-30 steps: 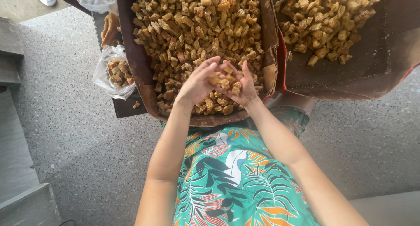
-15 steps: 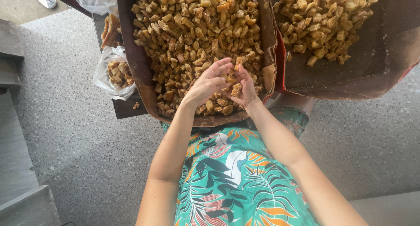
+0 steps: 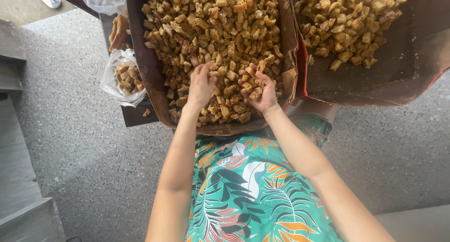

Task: The person sorts small brown food pieces by hand, picking them from a large cardboard box and transferring them into a second box. The person repeatedly scoops handfuls and moves them between the two containers.

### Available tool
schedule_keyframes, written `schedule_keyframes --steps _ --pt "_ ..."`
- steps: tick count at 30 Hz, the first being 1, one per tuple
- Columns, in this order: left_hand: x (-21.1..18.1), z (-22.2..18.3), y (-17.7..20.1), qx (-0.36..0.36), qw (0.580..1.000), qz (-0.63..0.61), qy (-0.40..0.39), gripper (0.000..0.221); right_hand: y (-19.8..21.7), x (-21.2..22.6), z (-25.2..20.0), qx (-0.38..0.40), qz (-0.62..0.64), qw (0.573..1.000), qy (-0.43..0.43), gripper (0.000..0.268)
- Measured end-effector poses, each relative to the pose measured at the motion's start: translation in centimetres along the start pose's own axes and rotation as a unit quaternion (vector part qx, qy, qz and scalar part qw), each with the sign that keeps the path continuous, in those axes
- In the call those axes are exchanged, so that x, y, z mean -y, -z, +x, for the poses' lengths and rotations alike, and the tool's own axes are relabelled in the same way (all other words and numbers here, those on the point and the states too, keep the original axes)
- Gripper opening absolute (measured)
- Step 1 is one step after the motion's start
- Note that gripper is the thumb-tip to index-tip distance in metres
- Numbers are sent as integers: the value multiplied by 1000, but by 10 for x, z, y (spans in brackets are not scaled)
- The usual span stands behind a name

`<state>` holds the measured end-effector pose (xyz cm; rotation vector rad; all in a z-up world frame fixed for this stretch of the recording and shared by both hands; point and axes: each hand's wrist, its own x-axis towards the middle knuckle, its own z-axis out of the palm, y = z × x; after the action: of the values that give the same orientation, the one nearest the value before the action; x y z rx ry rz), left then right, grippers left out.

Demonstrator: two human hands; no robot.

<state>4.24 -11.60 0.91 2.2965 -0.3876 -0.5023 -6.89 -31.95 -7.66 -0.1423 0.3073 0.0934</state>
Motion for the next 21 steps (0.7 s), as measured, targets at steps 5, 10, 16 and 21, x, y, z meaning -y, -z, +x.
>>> schedule_keyframes --steps 5,10,16,21 --pt "10 -3 -35 -59 989 118 -64 54 -6 1 -3 -4 -8 1000 7 37" --pt "31 7 -28 -76 995 33 -57 43 -17 -1 -5 -15 -25 1000 8 39" --pt "51 10 -26 -80 994 5 -78 37 -21 -3 -5 -7 -29 1000 1 40" --pt "28 10 -27 -103 992 37 -58 24 -27 -2 -8 -5 -30 1000 -6 44"
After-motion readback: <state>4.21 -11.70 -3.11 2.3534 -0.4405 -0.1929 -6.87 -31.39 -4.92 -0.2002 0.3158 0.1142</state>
